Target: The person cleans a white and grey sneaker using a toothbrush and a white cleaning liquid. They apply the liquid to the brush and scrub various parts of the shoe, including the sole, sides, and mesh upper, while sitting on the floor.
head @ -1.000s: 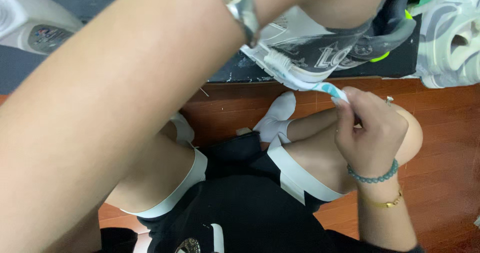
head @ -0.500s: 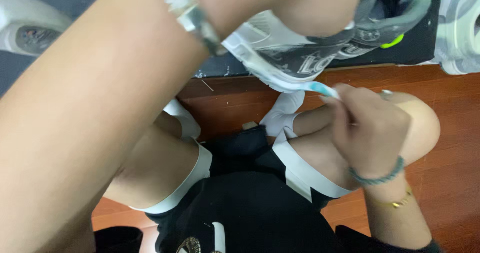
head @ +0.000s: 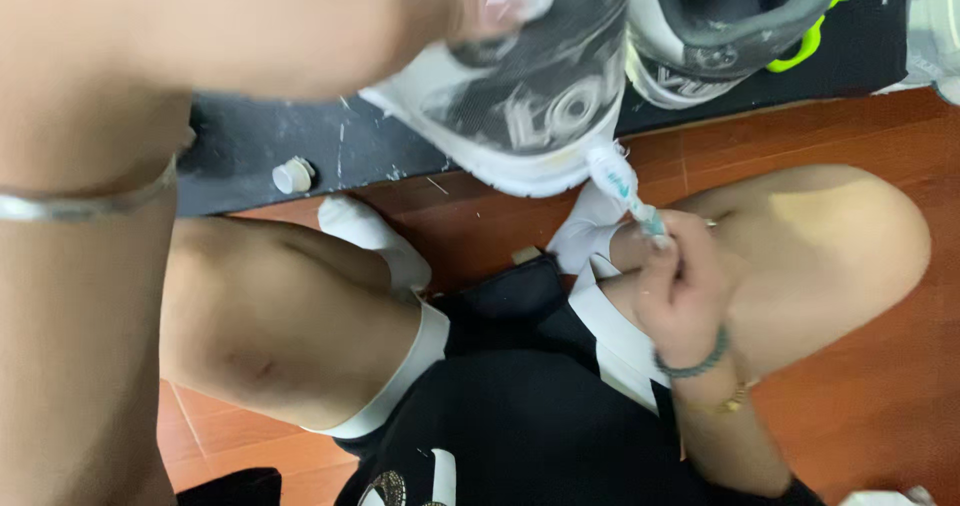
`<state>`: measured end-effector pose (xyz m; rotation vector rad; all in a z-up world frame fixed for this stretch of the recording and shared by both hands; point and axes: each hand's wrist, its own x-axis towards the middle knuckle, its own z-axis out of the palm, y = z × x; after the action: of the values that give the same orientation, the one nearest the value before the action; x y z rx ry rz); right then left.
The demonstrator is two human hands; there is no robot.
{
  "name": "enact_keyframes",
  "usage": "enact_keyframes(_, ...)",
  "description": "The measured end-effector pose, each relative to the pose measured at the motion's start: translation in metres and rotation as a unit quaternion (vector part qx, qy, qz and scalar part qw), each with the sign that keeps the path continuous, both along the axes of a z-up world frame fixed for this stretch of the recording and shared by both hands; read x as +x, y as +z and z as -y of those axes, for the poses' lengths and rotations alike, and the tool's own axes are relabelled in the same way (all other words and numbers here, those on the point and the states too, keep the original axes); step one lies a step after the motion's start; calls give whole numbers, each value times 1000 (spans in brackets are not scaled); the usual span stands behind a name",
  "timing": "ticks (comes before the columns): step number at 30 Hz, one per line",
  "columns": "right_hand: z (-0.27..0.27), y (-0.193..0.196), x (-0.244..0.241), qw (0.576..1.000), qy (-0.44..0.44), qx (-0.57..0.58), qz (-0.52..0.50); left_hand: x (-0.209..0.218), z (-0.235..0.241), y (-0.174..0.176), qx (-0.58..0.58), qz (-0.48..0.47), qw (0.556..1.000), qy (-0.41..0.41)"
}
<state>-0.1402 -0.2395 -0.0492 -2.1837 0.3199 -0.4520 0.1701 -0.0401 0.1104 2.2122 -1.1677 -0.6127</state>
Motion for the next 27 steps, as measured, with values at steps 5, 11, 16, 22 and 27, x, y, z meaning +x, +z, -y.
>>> enact_keyframes(5,-45,11,45,1000,-11,9,11,-22,-8,18,-120,121,984,-45)
enact_keyframes(11,-74,42,51,992,11,124,3,-34,-30,-5,-207,108,968,95)
enact_keyframes(16,-70,63,53,991,21,129,-6,-51,-34,-11,-301,99,926,204)
enact_keyframes(22,-90,30,75,999,19,29,39,-77,-21,-10,-360,108,886,272)
enact_keyframes(27,-113,-4,84,993,45,1,105,-92,-10,-15,-394,116,854,321)
